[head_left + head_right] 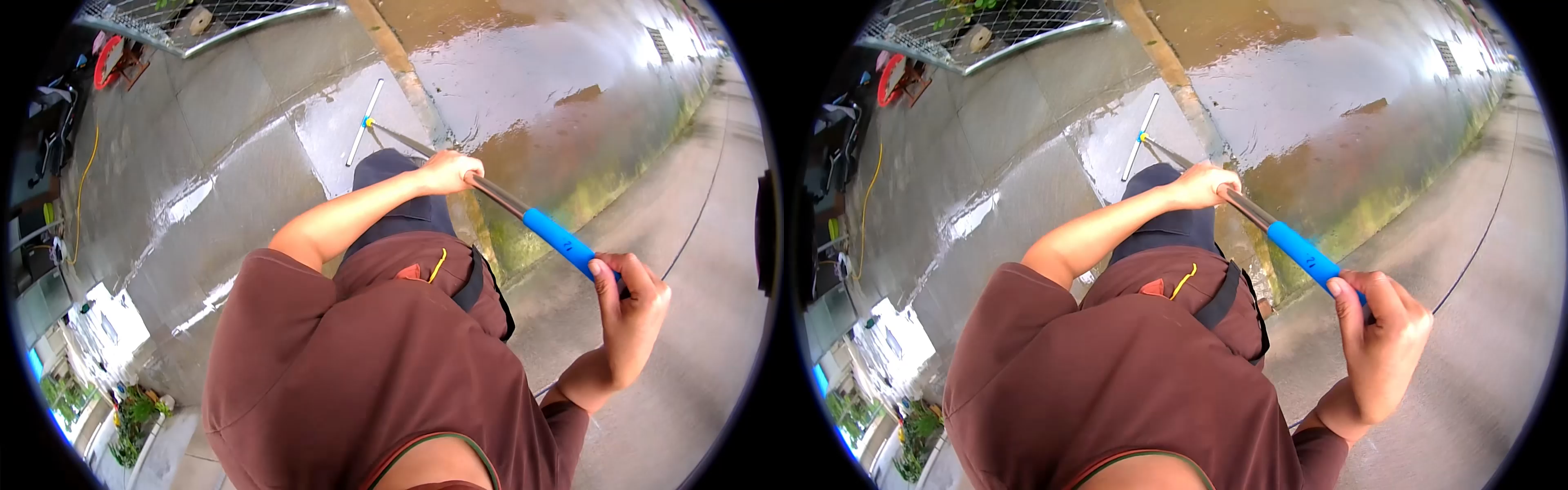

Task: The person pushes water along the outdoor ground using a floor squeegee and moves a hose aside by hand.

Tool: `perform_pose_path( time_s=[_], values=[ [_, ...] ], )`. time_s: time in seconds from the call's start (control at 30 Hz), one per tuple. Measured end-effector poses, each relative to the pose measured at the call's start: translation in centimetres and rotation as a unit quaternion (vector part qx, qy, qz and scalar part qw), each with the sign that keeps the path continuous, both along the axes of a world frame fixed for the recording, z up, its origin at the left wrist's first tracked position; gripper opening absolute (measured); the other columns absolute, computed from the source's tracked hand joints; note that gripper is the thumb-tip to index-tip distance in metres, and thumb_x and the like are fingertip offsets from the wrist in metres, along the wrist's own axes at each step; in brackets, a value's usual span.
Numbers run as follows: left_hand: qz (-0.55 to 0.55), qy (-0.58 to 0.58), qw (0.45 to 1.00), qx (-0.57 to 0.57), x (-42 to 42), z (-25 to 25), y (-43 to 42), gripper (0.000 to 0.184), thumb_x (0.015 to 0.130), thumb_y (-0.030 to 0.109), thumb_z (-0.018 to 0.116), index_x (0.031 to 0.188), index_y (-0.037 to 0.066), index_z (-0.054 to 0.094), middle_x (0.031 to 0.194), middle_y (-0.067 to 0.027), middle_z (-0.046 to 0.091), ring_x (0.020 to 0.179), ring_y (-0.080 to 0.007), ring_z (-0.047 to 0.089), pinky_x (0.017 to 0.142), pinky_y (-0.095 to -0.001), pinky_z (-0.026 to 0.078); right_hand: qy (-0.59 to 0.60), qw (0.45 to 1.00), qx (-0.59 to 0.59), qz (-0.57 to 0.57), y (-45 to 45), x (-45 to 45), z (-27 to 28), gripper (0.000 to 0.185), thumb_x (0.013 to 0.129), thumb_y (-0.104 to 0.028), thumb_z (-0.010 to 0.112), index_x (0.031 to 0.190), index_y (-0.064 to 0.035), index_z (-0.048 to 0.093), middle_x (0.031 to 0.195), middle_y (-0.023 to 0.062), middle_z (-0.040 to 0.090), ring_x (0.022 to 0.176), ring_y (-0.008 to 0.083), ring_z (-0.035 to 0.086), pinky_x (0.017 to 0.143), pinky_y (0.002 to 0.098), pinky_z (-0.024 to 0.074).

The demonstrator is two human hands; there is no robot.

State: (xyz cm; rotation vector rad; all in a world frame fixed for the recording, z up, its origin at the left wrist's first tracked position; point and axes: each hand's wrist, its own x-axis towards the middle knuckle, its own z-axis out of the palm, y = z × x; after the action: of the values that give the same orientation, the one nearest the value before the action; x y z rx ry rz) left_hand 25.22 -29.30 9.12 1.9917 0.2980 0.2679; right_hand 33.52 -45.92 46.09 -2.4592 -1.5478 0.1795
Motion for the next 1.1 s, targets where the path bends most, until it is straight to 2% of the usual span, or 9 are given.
perform_pose_path(
  time_s=[0.17, 0.4, 0.53, 0.63, 0.77, 0.87, 0.9, 1.03, 1.1],
  values=[
    [-0.050, 0.056, 0.997, 0.004, 0.9, 0.5, -0.9, 0.013, 0.081, 0.016, 0.066, 0.094, 0.012, 0.066, 0.083, -0.0133, 0.068, 0.083, -0.0346, 0.066, 0.070, -0.0438, 0.050, 0.026, 1.000, -0.003, -0.001, -2.0, 1.6, -0.5, 0.017, 0.074, -0.005, 0.080, 0.081, -0.0008, 0.065, 0.068, 0.0103, 0.064, 0.048, 0.0195, 0.052, 0.047, 0.0298, 0.0404],
    [0.116, 0.061, 0.991, 0.039, -2.3, -0.1, -2.7, 0.012, 0.079, 0.012, 0.066, 0.092, 0.012, 0.067, 0.081, -0.0143, 0.067, 0.079, -0.0364, 0.066, 0.069, -0.0477, 0.050, 0.109, 0.991, -0.040, 0.064, -1.5, 9.3, -3.3, 0.016, 0.076, -0.009, 0.080, 0.084, -0.0007, 0.069, 0.070, 0.0110, 0.066, 0.056, 0.0198, 0.060, 0.052, 0.0310, 0.0454],
    [0.207, 0.208, 0.955, 0.039, -12.5, -2.8, -1.2, 0.009, 0.082, 0.016, 0.069, 0.090, 0.014, 0.069, 0.078, -0.0143, 0.068, 0.078, -0.0357, 0.067, 0.066, -0.0469, 0.051, 0.187, 0.971, -0.076, 0.127, 4.3, 8.1, -11.8, 0.016, 0.079, -0.018, 0.078, 0.088, -0.0062, 0.071, 0.075, 0.0106, 0.068, 0.064, 0.0248, 0.066, 0.059, 0.0341, 0.0502],
    [0.284, 0.310, 0.905, 0.071, -22.1, -10.0, 0.0, 0.014, 0.080, 0.008, 0.063, 0.090, 0.012, 0.071, 0.091, -0.0116, 0.071, 0.092, -0.0351, 0.067, 0.080, -0.0453, 0.054, 0.209, 0.947, -0.066, 0.234, 8.5, 2.3, -20.4, 0.018, 0.084, -0.024, 0.075, 0.094, -0.0090, 0.071, 0.085, 0.0093, 0.071, 0.073, 0.0268, 0.070, 0.064, 0.0356, 0.0540],
    [0.331, 0.433, 0.835, 0.081, -27.8, -15.7, 1.8, 0.011, 0.082, 0.020, 0.064, 0.087, 0.017, 0.074, 0.096, -0.0074, 0.071, 0.099, -0.0306, 0.066, 0.086, -0.0434, 0.052, 0.209, 0.935, -0.019, 0.287, 12.2, -4.1, -27.2, 0.016, 0.083, -0.024, 0.072, 0.092, -0.0115, 0.070, 0.083, 0.0076, 0.071, 0.073, 0.0293, 0.069, 0.065, 0.0403, 0.0545],
    [0.313, 0.475, 0.819, 0.077, -23.0, -14.5, 4.8, 0.015, 0.083, 0.023, 0.066, 0.095, 0.016, 0.073, 0.103, -0.0067, 0.071, 0.102, -0.0309, 0.064, 0.089, -0.0436, 0.051, 0.208, 0.940, -0.036, 0.269, 15.5, -1.3, -25.8, 0.015, 0.084, -0.024, 0.072, 0.091, -0.0100, 0.072, 0.087, 0.0089, 0.072, 0.075, 0.0295, 0.069, 0.066, 0.0392, 0.0552],
    [0.330, 0.418, 0.842, 0.089, -21.2, -15.2, 5.5, 0.018, 0.082, 0.024, 0.066, 0.098, 0.019, 0.073, 0.103, -0.0058, 0.072, 0.104, -0.0292, 0.064, 0.089, -0.0439, 0.051, 0.174, 0.947, 0.029, 0.268, 16.2, 0.8, -25.7, 0.013, 0.085, -0.025, 0.071, 0.086, -0.0123, 0.071, 0.078, 0.0064, 0.070, 0.067, 0.0268, 0.069, 0.060, 0.0378, 0.0544],
    [0.338, 0.225, 0.913, 0.029, -6.9, -10.4, 11.1, 0.021, 0.077, 0.008, 0.068, 0.094, 0.018, 0.075, 0.088, -0.0083, 0.072, 0.080, -0.0319, 0.068, 0.075, -0.0417, 0.054, 0.099, 0.985, -0.052, 0.135, 20.1, 8.9, -15.4, 0.016, 0.087, -0.023, 0.072, 0.092, -0.0079, 0.073, 0.083, 0.0140, 0.070, 0.072, 0.0297, 0.069, 0.064, 0.0370, 0.0531],
    [0.346, 0.105, 0.929, 0.075, 0.8, -6.3, 13.4, 0.023, 0.073, 0.005, 0.072, 0.090, 0.019, 0.074, 0.081, -0.0060, 0.071, 0.079, -0.0294, 0.068, 0.072, -0.0410, 0.053, 0.061, 0.996, -0.044, 0.040, 21.0, 11.4, -9.7, 0.013, 0.090, -0.016, 0.070, 0.096, -0.0048, 0.072, 0.073, 0.0130, 0.065, 0.060, 0.0160, 0.058, 0.062, 0.0291, 0.0491]
  ],
)
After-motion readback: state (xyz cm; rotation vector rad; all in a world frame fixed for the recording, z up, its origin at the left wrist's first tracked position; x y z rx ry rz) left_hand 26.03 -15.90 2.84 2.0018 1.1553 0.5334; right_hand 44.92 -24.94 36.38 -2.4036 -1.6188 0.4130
